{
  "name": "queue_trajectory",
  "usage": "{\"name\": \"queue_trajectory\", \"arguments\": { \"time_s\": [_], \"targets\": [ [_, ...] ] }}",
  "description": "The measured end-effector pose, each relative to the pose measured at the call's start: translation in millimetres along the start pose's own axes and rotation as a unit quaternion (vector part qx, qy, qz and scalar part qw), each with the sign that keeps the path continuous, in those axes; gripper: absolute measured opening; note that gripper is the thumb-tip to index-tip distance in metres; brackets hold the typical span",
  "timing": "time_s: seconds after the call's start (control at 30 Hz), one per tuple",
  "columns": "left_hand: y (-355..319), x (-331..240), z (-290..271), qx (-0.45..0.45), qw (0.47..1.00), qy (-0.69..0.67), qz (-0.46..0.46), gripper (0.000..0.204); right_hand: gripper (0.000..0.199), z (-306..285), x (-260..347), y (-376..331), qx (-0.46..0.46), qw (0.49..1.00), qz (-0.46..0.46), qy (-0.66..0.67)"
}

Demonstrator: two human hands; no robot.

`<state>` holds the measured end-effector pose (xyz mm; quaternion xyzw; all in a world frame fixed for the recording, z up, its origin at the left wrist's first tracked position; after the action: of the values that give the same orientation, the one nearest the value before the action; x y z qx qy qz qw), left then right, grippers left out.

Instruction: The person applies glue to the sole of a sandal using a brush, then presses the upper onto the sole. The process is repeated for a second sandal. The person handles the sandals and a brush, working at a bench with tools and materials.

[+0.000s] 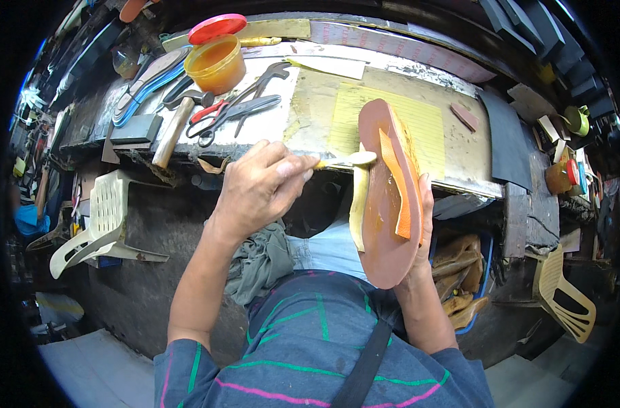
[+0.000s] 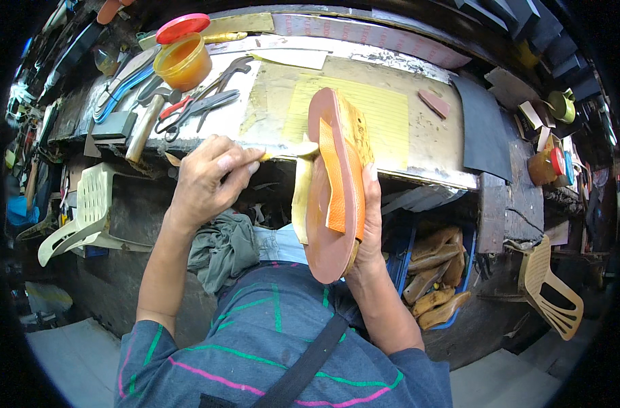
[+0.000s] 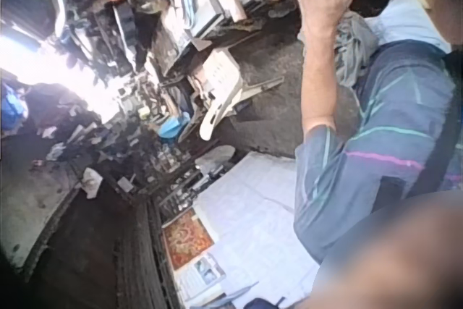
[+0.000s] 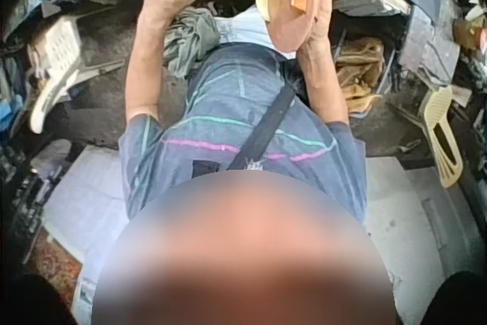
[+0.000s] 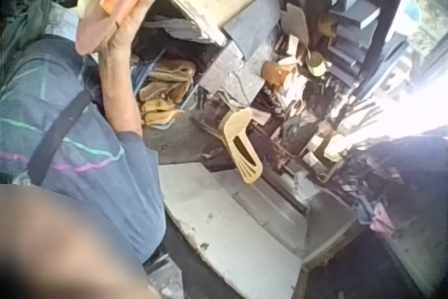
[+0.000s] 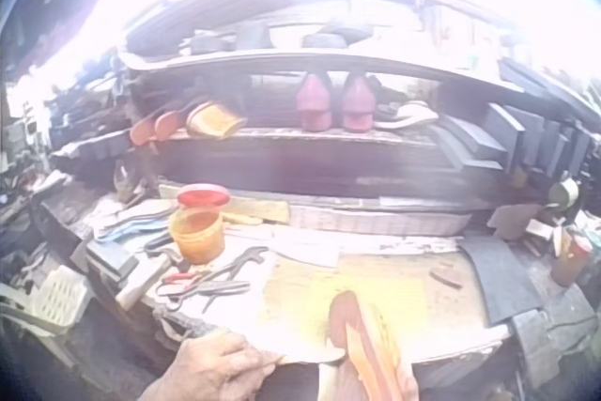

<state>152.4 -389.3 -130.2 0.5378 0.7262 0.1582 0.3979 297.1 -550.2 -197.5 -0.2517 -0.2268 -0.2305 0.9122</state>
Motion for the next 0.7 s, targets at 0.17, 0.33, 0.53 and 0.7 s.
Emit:
{"name": "queue_trajectory", "arguments": {
  "time_s": [0.17,0.33,0.53,0.7],
  "targets": [
    [14.8,0.7,-13.7,-0.006,0.998,0.062,-0.032,0.023,0.067,-5.6,0.8,-0.6,-0.021,1.000,0.001,-0.006],
    [10.7,-17.5,-19.0,0.006,0.999,0.036,-0.020,0.026,0.066,-5.2,-0.3,4.1,-0.009,1.000,0.004,-0.010],
    [-20.4,-25.5,4.0,0.065,0.990,-0.120,-0.031,0.031,0.066,-5.6,4.2,8.7,-0.008,1.000,0.000,0.012],
    [-54.9,-46.1,0.5,0.108,0.982,-0.144,-0.063,0.030,0.068,-10.6,12.3,6.9,-0.053,0.998,-0.035,0.000]
  ]
}}
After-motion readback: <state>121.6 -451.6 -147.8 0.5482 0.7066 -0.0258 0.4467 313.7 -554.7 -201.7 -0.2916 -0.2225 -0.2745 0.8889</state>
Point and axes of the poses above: each hand's wrist, its own y-axis towards the middle knuckle, its own z-axis out of the palm, x = y × z, the point moved 6 cm from there along y, towards the middle knuckle, and after that the axes turned 9 degrees about -x, right-handed, at the moved point
